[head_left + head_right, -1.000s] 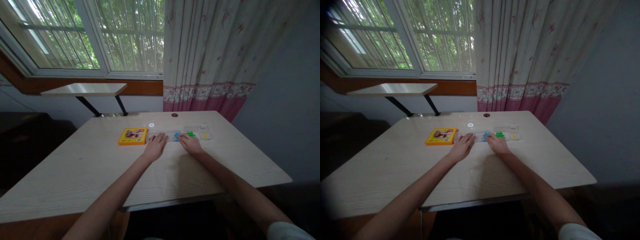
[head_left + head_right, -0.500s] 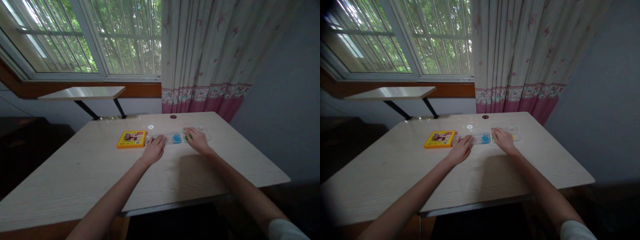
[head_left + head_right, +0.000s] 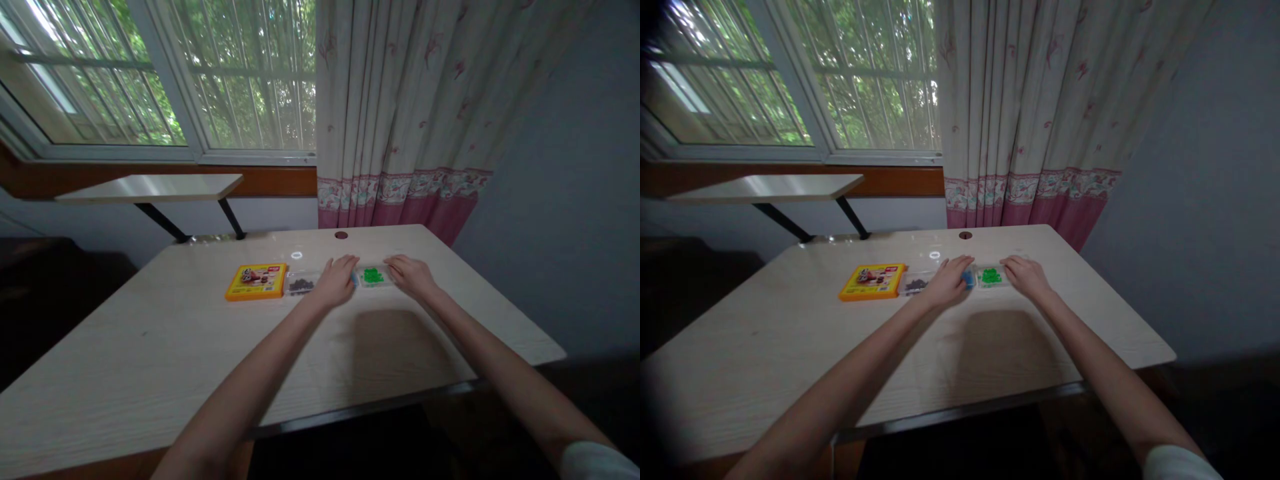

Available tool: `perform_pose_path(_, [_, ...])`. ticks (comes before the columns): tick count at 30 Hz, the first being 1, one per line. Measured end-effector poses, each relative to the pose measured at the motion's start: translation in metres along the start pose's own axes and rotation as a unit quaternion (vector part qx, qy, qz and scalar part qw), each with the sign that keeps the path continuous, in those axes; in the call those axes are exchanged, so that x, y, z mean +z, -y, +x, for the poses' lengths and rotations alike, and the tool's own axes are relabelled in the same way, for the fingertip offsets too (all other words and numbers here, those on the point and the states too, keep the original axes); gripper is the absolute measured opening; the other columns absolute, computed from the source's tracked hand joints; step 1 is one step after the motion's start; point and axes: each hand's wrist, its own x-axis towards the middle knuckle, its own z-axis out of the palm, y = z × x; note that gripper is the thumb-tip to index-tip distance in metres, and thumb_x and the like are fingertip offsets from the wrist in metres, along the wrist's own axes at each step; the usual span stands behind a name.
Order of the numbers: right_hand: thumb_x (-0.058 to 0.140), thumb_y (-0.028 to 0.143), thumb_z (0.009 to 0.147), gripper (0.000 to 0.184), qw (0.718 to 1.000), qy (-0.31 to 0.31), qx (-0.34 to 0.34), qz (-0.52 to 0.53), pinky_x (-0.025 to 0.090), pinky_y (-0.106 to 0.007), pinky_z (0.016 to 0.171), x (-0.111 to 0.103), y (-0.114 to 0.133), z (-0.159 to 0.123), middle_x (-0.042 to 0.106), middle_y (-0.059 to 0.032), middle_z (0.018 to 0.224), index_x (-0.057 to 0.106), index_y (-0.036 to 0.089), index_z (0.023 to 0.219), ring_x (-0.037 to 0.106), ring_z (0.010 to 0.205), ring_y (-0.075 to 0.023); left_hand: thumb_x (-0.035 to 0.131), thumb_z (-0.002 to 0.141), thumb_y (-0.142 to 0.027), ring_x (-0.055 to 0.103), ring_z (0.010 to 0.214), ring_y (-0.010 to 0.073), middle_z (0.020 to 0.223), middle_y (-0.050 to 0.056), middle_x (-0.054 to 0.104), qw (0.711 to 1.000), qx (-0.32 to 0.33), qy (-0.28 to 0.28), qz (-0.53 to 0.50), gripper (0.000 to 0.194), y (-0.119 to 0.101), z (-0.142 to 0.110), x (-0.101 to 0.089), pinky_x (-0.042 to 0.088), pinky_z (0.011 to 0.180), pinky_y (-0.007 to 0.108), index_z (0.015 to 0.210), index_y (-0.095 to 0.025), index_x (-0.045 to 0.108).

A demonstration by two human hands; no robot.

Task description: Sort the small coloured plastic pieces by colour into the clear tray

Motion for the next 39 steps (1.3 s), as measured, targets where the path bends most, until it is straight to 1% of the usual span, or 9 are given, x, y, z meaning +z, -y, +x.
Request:
perform_pose_path(3, [0.043,0.030,0.086,0.027,1.000,0.010,-0.020,0.010,0.048,-0.026,0.074,0.004,0.003,-0.021,0.064,-0.0041,0.103,0.061,0.022,0.105,0.062,0.086,-0.0157,0.039,0.073,-0.013,0.026,0.129,0.0201,0.140,0.011,0.032,1.000,0.020,0.016,0.005,0.060,-0.004,-0.005,0.011,0.020,0.105,0.048,0.132,-0.015,0.029])
perform_pose_path(8, [0.041,0.025,0.086,0.030,0.998,0.020,-0.007,0.055,0.050,-0.025,0.077,0.015,0.006,-0.039,0.061,-0.0046,0.109,0.058,0.022,0.112,0.061,0.090,-0.0141,0.039,0.076,-0.014,0.028,0.129,0.0212,0.140,0.010,0.033,0.998,0.046,0.027,0.036,0.057,-0.007,-0.012,0.026,0.022,0.104,0.049,0.133,-0.016,0.030])
perform_pose_path(16, [0.042,0.022,0.085,0.032,0.995,0.024,0.013,0.100,0.051,-0.027,0.080,0.019,0.006,-0.039,0.060,-0.0041,0.111,0.058,0.024,0.113,0.059,0.096,-0.0139,0.031,0.087,-0.020,0.035,0.124,0.0229,0.134,0.011,0.042,0.993,0.045,-0.012,0.107,0.040,-0.014,-0.017,0.038,0.029,0.100,0.046,0.126,-0.016,0.040])
perform_pose_path(25, [0.039,0.021,0.086,0.037,0.993,0.058,0.005,0.099,0.050,-0.030,0.083,0.016,0.011,-0.039,0.055,-0.0034,0.120,0.051,0.026,0.121,0.056,0.104,-0.0147,0.034,0.087,-0.020,0.036,0.124,0.0219,0.135,0.014,0.040,0.992,0.029,-0.025,0.119,0.041,-0.015,-0.020,0.042,0.028,0.101,0.042,0.126,-0.013,0.039])
perform_pose_path(28, [0.039,0.025,0.087,0.038,0.993,0.063,0.014,0.096,0.048,-0.031,0.085,0.014,0.010,-0.038,0.055,-0.0043,0.121,0.048,0.024,0.124,0.054,0.107,-0.0162,0.036,0.086,-0.019,0.036,0.124,0.0222,0.134,0.015,0.041,0.992,0.025,-0.031,0.119,0.041,-0.015,-0.021,0.043,0.028,0.101,0.042,0.126,-0.013,0.039])
perform_pose_path(31, [0.038,0.030,0.087,0.038,0.993,-0.006,0.078,0.092,0.046,-0.033,0.087,0.013,-0.005,-0.028,0.057,-0.0065,0.117,0.048,0.021,0.123,0.054,0.106,-0.0176,0.037,0.085,-0.019,0.037,0.123,0.0226,0.132,0.015,0.042,0.992,0.023,-0.033,0.118,0.041,-0.015,-0.021,0.043,0.028,0.101,0.042,0.125,-0.013,0.040])
perform_pose_path(34, [0.041,0.031,0.085,0.043,0.983,-0.089,0.146,0.066,0.041,-0.041,0.091,0.015,-0.035,-0.007,0.056,-0.0125,0.116,0.046,0.015,0.125,0.051,0.108,-0.0225,0.037,0.085,-0.020,0.037,0.122,0.0232,0.132,0.015,0.042,0.992,0.021,-0.037,0.118,0.040,-0.016,-0.021,0.043,0.028,0.101,0.042,0.124,-0.012,0.041])
perform_pose_path(36, [0.048,0.029,0.080,0.050,0.987,-0.070,0.133,0.061,0.039,-0.044,0.093,0.017,-0.057,0.008,0.052,-0.0151,0.121,0.042,0.014,0.128,0.047,0.112,-0.0250,0.037,0.085,-0.019,0.038,0.122,0.0239,0.132,0.015,0.042,0.992,0.019,-0.040,0.121,0.041,-0.016,-0.021,0.043,0.028,0.101,0.042,0.125,-0.012,0.040])
perform_pose_path(39, [0.054,0.021,0.075,0.047,0.992,0.039,0.088,0.083,0.042,-0.039,0.088,0.017,-0.080,0.025,0.059,-0.0116,0.109,0.050,0.016,0.121,0.055,0.100,-0.0217,0.035,0.086,-0.020,0.037,0.122,0.0241,0.133,0.014,0.042,0.991,0.030,-0.044,0.126,0.041,-0.017,-0.020,0.043,0.028,0.101,0.042,0.126,-0.012,0.038])
